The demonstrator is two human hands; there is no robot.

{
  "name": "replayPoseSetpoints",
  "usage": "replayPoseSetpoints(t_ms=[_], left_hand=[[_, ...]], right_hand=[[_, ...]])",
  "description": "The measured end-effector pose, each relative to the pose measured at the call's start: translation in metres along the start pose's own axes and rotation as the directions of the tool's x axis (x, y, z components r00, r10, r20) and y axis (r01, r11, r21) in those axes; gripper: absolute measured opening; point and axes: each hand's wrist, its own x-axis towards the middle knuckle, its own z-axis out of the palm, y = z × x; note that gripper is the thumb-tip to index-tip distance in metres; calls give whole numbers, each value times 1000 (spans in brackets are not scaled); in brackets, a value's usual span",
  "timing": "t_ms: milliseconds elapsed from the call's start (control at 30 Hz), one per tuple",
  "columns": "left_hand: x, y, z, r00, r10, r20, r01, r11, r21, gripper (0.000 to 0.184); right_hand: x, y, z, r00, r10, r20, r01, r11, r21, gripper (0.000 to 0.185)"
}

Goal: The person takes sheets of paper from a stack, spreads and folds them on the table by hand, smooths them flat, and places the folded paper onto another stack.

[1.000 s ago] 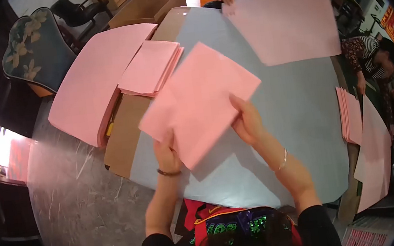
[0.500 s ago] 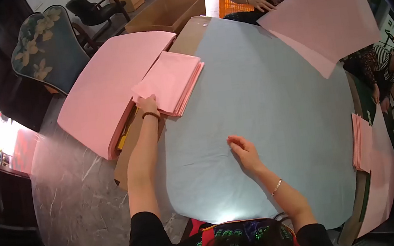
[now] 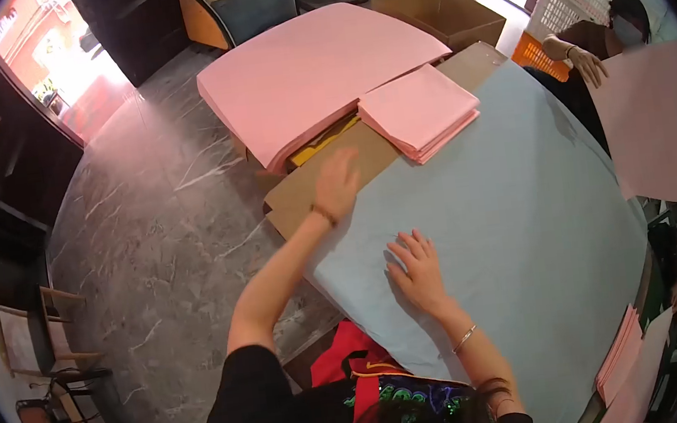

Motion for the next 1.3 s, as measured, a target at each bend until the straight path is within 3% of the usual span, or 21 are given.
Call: replayPoseSetpoints(t_ms=[33, 67, 133, 200, 233, 300, 467, 633, 667, 733, 767, 833, 933, 1067, 1100, 1167, 1200, 1267, 1300], left_hand=[[-34, 5, -14, 991, 131, 40, -136, 974, 183, 45], [-68, 13, -22, 980, 26, 196, -89, 944, 318, 48], [-114, 12, -33, 955, -28, 294, -118, 878, 464, 51], [-134, 24, -29, 944, 20, 329, -195, 838, 509, 52], [-132, 28, -24, 928, 52, 369, -236, 848, 475, 52], [-131, 32, -22, 966, 24, 256, -150, 863, 483, 47], [-136, 12, -23, 984, 87, 157, -135, 936, 326, 40], [-136, 8, -36, 989, 79, 126, -80, 997, 5, 34], [-136, 7, -39, 996, 36, 86, -39, 999, 31, 34], [-131, 4, -49, 992, 95, 81, -80, 983, -167, 30], [-124, 4, -58, 997, 72, 39, -66, 987, -145, 30], [-116, 7, -80, 964, -205, 168, 251, 913, -321, 27], [-91, -34, -96, 978, -207, -9, 195, 935, -298, 24], [-41, -87, -118, 949, -309, -67, 291, 936, -197, 21], [-28, -104, -121, 949, -308, -60, 292, 937, -192, 21], [7, -133, -123, 974, -208, -94, 208, 978, -15, 19], [24, -141, -127, 975, -203, -92, 203, 979, -11, 19], [53, -159, -130, 998, -55, 39, 46, 977, 209, 19], [64, -164, -131, 991, -41, 128, 21, 988, 155, 18]], right_hand=[[-6, -6, 1, 1000, -21, 5, 21, 1000, 11, 34], [-14, -5, -2, 1000, -27, -4, 27, 1000, 0, 35], [-30, -7, 1, 995, 3, -101, -8, 999, -45, 35], [-49, -13, 2, 993, 28, -115, -19, 997, 78, 33], [-53, -21, -2, 987, 75, -140, -66, 996, 61, 33], [-61, -36, -8, 996, 22, -91, -24, 999, -23, 31], [-74, -48, -12, 997, -7, -72, 5, 1000, -28, 30], [-70, -62, 1, 995, -72, 65, 73, 997, -11, 30], [-68, -62, 6, 995, -75, 71, 75, 997, -2, 31], [-62, -67, 18, 986, -122, 109, 120, 992, 32, 31], [-57, -67, 19, 983, -127, 134, 124, 992, 28, 32], [-42, -73, 23, 973, -137, 184, 135, 991, 27, 32], [-14, -79, 28, 966, -146, 215, 137, 989, 58, 33], [38, -79, 42, 948, -221, 230, 207, 975, 82, 34], [52, -79, 44, 942, -239, 233, 229, 971, 71, 35], [80, -73, 56, 949, -228, 218, 214, 973, 83, 35], [94, -71, 64, 952, -222, 209, 204, 974, 103, 35], [120, -60, 78, 955, -229, 189, 222, 973, 58, 35], [133, -56, 84, 955, -220, 197, 223, 975, 6, 36]])
